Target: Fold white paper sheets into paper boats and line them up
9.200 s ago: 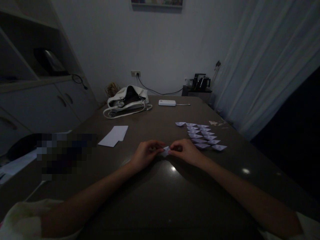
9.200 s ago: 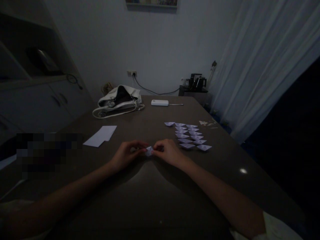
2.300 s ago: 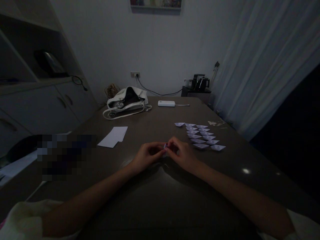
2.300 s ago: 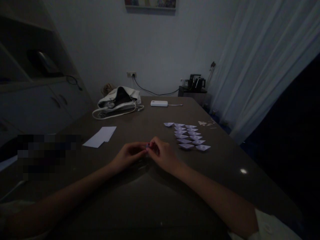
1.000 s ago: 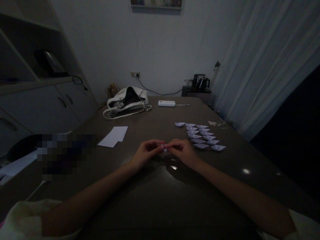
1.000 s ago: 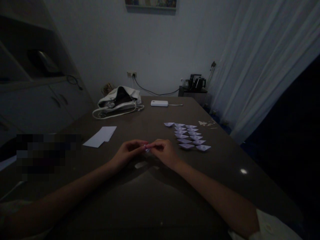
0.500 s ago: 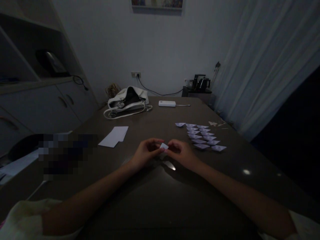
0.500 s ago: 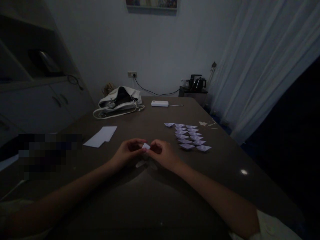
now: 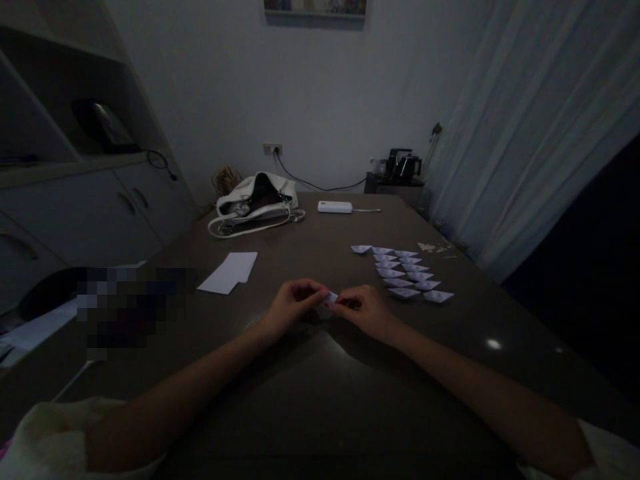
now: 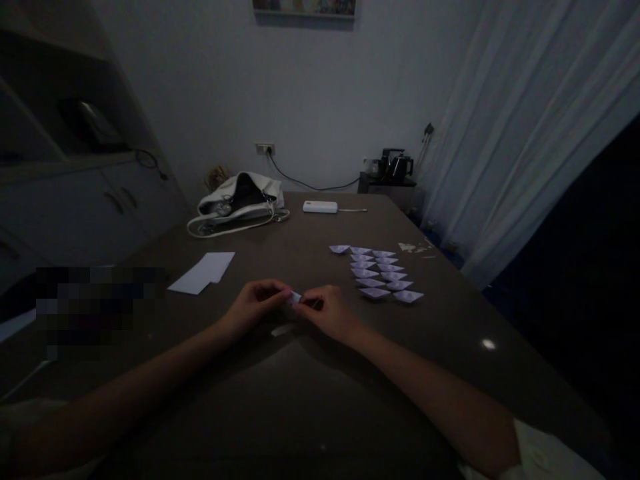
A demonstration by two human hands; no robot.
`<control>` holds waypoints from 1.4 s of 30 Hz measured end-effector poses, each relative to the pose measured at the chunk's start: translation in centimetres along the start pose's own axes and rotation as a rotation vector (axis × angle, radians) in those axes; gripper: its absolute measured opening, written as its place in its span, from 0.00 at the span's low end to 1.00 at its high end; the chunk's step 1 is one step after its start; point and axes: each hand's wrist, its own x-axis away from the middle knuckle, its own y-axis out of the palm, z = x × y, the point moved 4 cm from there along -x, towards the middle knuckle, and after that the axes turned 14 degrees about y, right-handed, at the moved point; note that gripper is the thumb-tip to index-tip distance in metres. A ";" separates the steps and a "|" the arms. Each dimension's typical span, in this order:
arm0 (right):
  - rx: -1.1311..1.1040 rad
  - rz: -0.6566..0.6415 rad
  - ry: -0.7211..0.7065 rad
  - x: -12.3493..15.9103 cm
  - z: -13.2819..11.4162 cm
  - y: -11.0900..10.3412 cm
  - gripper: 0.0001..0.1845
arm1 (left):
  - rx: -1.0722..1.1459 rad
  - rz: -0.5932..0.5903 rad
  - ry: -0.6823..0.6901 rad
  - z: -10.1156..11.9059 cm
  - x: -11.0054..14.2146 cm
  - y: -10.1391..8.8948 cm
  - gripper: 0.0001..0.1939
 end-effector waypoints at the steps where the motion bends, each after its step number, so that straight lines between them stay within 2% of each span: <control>1: 0.002 -0.004 -0.002 0.0 0.0 0.0 0.13 | -0.007 0.000 -0.001 0.1 0.0 0.0 0.12; 8: -0.038 -0.099 0.034 0.3 -0.4 0.5 0.16 | -0.048 0.026 0.027 0.3 -0.1 -0.2 0.10; 17: -0.106 -0.148 0.063 0.2 -0.2 0.4 0.17 | -0.010 0.015 0.044 0.7 0.2 0.4 0.12; 22: -0.119 -0.164 0.084 0.2 -0.3 0.3 0.18 | -0.036 -0.088 0.040 0.5 0.2 0.6 0.13; 29: -0.128 -0.176 0.109 0.1 0.2 0.8 0.11 | -0.153 -0.060 0.066 0.6 0.2 0.1 0.12; 38: -0.115 -0.061 0.044 -0.3 0.2 0.0 0.15 | -0.078 -0.054 0.106 0.7 0.0 0.4 0.13; 42: -0.040 -0.033 0.054 -0.5 0.5 -0.3 0.14 | -0.166 -0.029 0.130 0.6 -0.2 -0.2 0.12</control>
